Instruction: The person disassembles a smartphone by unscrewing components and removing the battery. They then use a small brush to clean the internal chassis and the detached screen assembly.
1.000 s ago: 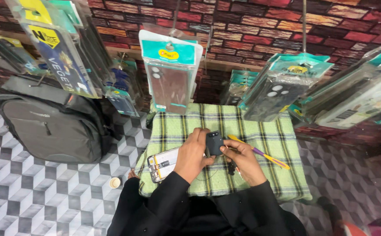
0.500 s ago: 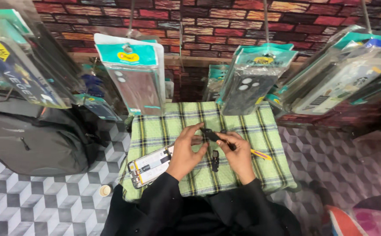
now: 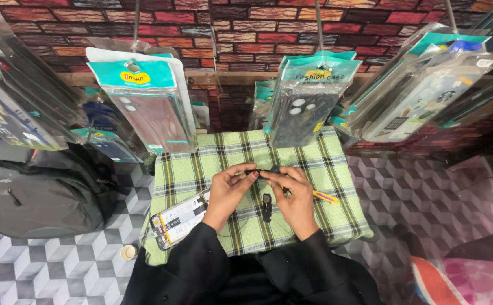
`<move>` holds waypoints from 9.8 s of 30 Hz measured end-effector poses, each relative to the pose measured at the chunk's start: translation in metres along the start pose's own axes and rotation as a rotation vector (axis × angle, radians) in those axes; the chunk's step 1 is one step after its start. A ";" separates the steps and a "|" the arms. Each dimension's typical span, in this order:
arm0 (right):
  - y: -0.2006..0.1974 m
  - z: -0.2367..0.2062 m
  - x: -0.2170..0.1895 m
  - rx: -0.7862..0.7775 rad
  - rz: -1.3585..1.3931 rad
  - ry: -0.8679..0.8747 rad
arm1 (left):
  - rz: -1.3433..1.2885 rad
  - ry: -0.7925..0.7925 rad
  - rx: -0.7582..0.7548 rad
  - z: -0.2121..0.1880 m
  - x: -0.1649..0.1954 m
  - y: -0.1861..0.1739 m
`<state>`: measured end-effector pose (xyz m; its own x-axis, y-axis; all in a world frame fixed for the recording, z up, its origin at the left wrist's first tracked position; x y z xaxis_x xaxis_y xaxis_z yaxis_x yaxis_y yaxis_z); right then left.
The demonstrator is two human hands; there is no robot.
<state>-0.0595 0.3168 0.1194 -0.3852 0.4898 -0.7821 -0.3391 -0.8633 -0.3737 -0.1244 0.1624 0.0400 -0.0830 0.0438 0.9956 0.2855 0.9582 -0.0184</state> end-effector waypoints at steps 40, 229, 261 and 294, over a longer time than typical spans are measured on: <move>-0.014 -0.008 -0.006 0.095 -0.219 -0.169 | 0.455 0.060 0.182 -0.021 0.018 -0.082; 0.072 -0.034 0.045 -0.235 0.183 0.325 | 1.213 0.154 0.170 -0.065 0.021 -0.060; 0.096 -0.049 0.080 -0.364 0.419 0.518 | 1.118 0.048 0.142 -0.048 -0.014 -0.072; 0.104 -0.053 0.081 -0.292 0.520 0.614 | 1.109 0.115 0.207 -0.063 0.015 -0.059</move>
<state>-0.0806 0.2601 -0.0091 0.1316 -0.0573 -0.9896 0.0193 -0.9980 0.0604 -0.0827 0.0888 0.0616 0.2084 0.8820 0.4227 -0.0171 0.4354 -0.9001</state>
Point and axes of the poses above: each hand's wrist, its own z-axis towards the middle knuckle, its own y-axis out of the palm, x = y × z, the point moved 7 cm from there along z, towards the middle knuckle, and after that the axes turned 14 degrees about z, right-handed, at the moved point
